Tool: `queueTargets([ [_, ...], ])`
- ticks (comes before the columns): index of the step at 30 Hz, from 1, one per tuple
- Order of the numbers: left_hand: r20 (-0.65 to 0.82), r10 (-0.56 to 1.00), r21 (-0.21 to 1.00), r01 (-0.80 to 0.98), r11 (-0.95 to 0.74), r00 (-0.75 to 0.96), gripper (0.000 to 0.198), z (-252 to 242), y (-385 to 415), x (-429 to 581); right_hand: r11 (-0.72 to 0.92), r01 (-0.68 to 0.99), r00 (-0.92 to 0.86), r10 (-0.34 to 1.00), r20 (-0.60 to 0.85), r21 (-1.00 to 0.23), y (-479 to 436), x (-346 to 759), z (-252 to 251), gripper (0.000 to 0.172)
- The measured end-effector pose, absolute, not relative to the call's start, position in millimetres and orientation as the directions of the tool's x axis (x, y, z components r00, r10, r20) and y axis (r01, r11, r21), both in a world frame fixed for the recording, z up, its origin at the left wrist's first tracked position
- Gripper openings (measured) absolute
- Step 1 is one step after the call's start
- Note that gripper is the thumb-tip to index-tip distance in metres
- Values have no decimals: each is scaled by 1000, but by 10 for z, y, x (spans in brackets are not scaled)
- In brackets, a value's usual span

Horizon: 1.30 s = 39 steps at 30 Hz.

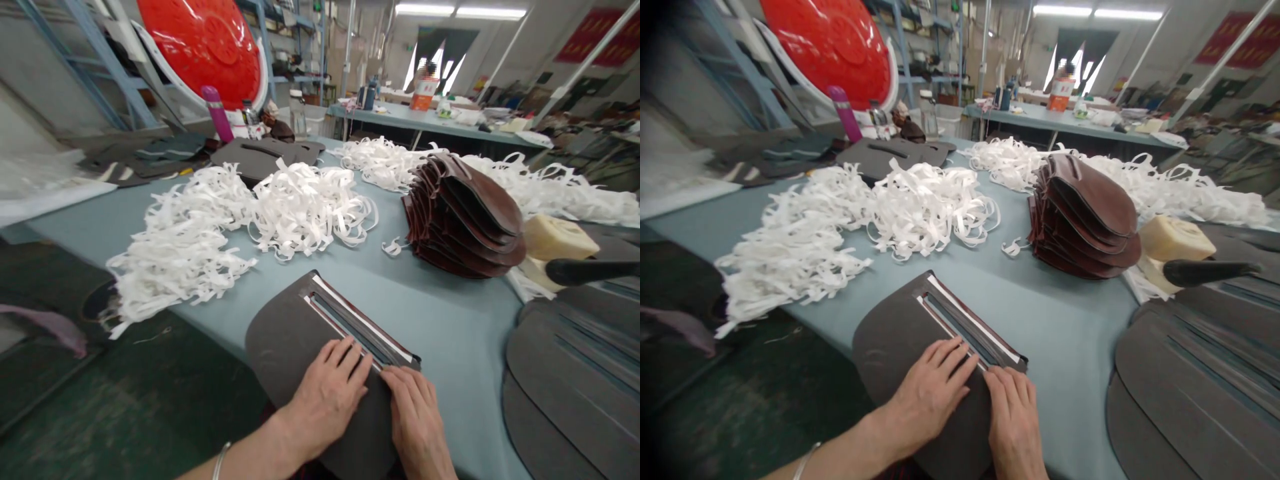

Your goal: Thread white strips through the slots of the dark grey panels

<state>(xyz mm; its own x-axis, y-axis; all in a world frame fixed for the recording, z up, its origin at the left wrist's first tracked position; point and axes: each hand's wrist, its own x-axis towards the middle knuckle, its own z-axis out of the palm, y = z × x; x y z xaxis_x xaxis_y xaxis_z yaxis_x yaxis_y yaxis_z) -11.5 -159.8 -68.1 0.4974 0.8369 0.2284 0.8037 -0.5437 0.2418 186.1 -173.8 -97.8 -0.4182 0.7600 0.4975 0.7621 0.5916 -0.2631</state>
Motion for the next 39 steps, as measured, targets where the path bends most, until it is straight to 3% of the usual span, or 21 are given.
queueTargets([
  [9, 250, 911, 162, 914, -373, 327, 50, -646, -1317, -720, 620, 747, -437, 729, 526, -239, -1706, 1865, -973, 25],
  [13, 244, 912, 159, 914, -374, 331, 58, -617, -1317, -743, 608, 758, -427, 736, 525, -237, -1707, 1839, -926, 24],
  [19, 300, 911, 228, 906, -358, 284, 32, -512, -1067, -711, 565, 740, -370, 795, 481, -365, -1553, 1769, -721, 18],
  [21, 351, 891, 218, 901, -375, 287, 39, -532, -895, -708, 534, 752, -323, 810, 490, -388, -1386, 1651, -692, 20],
  [24, 350, 871, 205, 880, -430, 344, 49, -628, -712, -689, 455, 830, -279, 840, 466, -324, -1071, 1351, -713, 29],
  [27, 302, 869, 217, 859, -464, 393, 45, -706, -674, -677, 402, 898, -312, 868, 387, -177, -822, 1015, -748, 35],
  [35, 187, 885, 138, 880, -454, 427, 32, -543, -748, -527, 496, 866, -463, 840, 282, -57, -752, 812, -702, 22],
  [39, 160, 910, 186, 894, -407, 382, 39, -463, -847, -465, 509, 860, -485, 833, 267, -28, -783, 869, -686, 19],
])
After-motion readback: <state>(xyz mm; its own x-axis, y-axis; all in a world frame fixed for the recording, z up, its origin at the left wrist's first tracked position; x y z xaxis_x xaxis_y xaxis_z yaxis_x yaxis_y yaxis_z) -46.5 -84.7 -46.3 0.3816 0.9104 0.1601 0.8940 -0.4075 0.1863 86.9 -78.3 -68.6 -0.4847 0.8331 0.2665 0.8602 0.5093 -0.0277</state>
